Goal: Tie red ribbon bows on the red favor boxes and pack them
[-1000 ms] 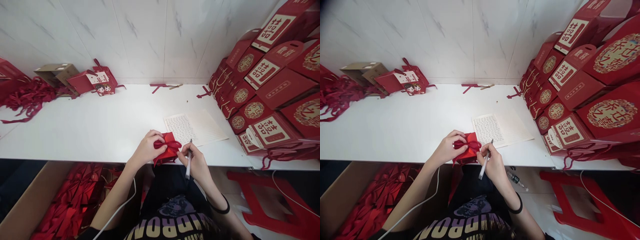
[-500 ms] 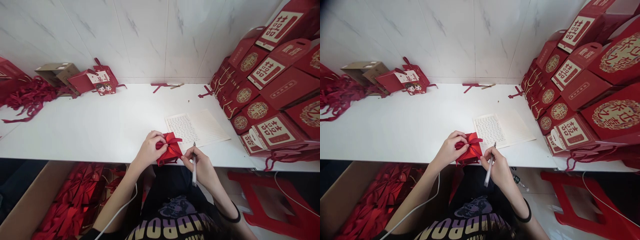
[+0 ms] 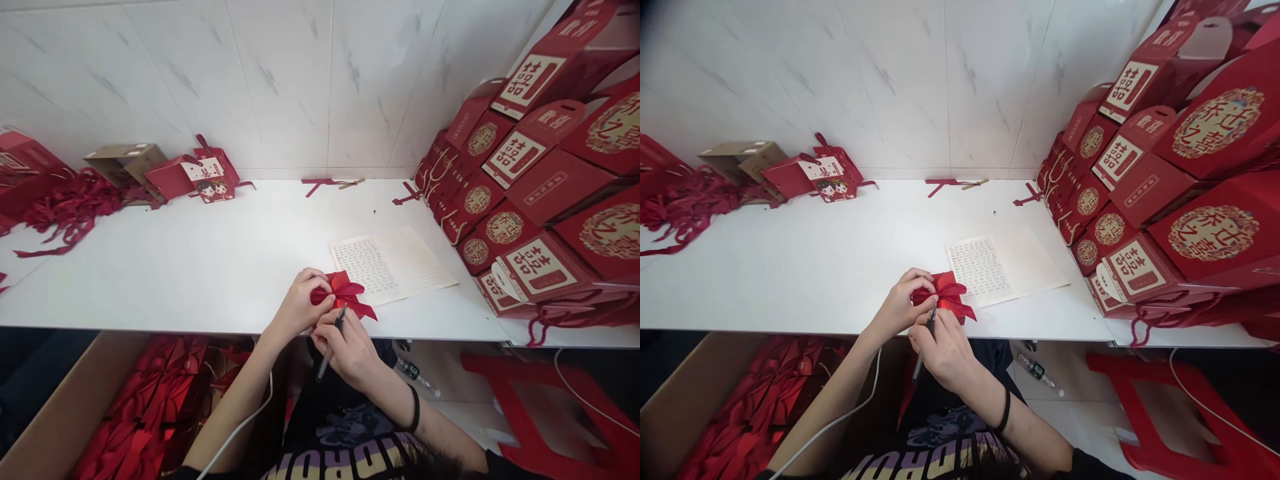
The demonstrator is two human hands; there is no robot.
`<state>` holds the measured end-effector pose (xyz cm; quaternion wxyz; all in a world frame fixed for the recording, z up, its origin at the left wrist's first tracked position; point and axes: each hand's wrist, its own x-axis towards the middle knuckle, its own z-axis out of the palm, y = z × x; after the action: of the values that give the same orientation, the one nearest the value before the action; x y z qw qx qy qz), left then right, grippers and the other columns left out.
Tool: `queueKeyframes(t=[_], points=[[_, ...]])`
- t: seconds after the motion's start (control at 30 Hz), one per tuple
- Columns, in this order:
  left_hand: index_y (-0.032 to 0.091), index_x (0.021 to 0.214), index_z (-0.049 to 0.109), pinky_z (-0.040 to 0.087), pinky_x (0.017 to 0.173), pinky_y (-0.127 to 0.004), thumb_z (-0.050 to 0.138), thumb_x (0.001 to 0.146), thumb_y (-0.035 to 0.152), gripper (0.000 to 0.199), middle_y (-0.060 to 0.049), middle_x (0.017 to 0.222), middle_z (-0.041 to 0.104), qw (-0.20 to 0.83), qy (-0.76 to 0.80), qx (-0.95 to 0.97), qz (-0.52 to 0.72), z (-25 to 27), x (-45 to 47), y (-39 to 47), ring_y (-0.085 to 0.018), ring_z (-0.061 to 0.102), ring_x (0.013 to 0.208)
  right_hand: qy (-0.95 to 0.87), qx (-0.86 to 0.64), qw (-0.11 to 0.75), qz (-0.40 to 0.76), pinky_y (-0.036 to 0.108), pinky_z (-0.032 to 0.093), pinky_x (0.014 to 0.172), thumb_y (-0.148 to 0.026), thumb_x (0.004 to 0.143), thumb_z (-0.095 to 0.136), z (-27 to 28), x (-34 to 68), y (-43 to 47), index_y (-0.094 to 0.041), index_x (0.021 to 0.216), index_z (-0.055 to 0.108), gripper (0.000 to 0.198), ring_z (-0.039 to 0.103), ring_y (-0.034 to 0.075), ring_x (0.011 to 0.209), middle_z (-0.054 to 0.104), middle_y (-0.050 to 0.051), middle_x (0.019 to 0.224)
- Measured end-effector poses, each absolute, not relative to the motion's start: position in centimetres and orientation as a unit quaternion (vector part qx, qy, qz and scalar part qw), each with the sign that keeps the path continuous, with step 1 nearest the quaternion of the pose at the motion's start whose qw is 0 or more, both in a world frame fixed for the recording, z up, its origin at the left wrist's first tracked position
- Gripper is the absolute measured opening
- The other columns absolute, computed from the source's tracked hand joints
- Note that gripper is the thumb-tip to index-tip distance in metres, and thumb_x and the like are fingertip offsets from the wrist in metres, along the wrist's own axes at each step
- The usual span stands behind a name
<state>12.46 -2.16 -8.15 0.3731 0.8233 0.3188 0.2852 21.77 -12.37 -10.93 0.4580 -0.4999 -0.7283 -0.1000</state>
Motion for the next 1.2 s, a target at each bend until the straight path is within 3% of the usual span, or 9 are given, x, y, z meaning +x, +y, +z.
queueKeyframes(t=[0.23, 0.5, 0.87, 1.07, 1.13, 1.2], points=[[0.019, 0.071, 0.059, 0.045, 0.09, -0.037, 0.059, 0.073, 0.015, 0.004, -0.004, 0.093, 0.056, 0.369, 0.333, 0.813, 0.304, -8.5, 12.8, -2.5, -0.018, 0.054, 0.098, -0.701, -0.506, 0.497, -0.065, 0.032, 0.047, 0.068, -0.003, 0.084, 0.053, -11.3, 21.8, -12.6, -0.018, 0.085, 0.054, 0.015, 0.055, 0.019, 0.077, 0.059, 0.006, 0.079], [0.019, 0.07, 0.059, 0.045, 0.09, -0.037, 0.059, 0.072, 0.015, 0.005, -0.003, 0.092, 0.056, 0.375, 0.343, 0.805, 0.307, -8.4, 12.9, -2.6, -0.018, 0.054, 0.097, -0.663, -0.484, 0.57, -0.042, 0.031, 0.044, 0.061, -0.006, 0.082, 0.056, -11.8, 21.4, -12.3, -0.02, 0.077, 0.048, 0.017, 0.054, 0.016, 0.065, 0.056, 0.001, 0.068], [0.018, 0.066, 0.059, 0.045, 0.092, -0.037, 0.059, 0.071, 0.014, 0.007, -0.004, 0.093, 0.057, 0.385, 0.338, 0.797, 0.321, -8.9, 13.2, -2.5, -0.017, 0.055, 0.096, -0.702, -0.451, 0.551, -0.028, 0.035, 0.042, 0.068, -0.004, 0.08, 0.059, -11.3, 20.8, -12.8, -0.02, 0.071, 0.042, 0.025, 0.056, 0.013, 0.06, 0.061, -0.002, 0.067], [0.019, 0.069, 0.059, 0.046, 0.09, -0.037, 0.059, 0.074, 0.017, 0.006, -0.004, 0.093, 0.057, 0.385, 0.327, 0.809, 0.299, -8.7, 12.9, -2.4, -0.018, 0.055, 0.096, -0.726, -0.419, 0.546, -0.014, 0.037, 0.05, 0.073, -0.018, 0.085, 0.06, -8.5, 24.6, -12.3, -0.021, 0.087, 0.053, 0.008, 0.062, 0.019, 0.082, 0.067, 0.003, 0.081], [0.019, 0.071, 0.06, 0.046, 0.091, -0.038, 0.058, 0.076, 0.02, 0.005, -0.004, 0.095, 0.057, 0.387, 0.319, 0.815, 0.291, -8.7, 12.7, -2.2, -0.018, 0.055, 0.098, -0.673, -0.501, 0.542, -0.046, 0.037, 0.051, 0.077, -0.014, 0.087, 0.056, -7.7, 27.6, -11.8, -0.022, 0.092, 0.055, 0.009, 0.061, 0.02, 0.088, 0.067, 0.005, 0.089], [0.02, 0.073, 0.061, 0.046, 0.091, -0.038, 0.057, 0.077, 0.021, 0.006, -0.004, 0.096, 0.057, 0.385, 0.306, 0.821, 0.288, -8.8, 12.6, -1.9, -0.018, 0.055, 0.098, -0.681, -0.552, 0.479, -0.045, 0.039, 0.051, 0.079, -0.018, 0.088, 0.056, -7.4, 30.3, -11.3, -0.022, 0.093, 0.058, 0.007, 0.061, 0.021, 0.092, 0.066, 0.007, 0.096]])
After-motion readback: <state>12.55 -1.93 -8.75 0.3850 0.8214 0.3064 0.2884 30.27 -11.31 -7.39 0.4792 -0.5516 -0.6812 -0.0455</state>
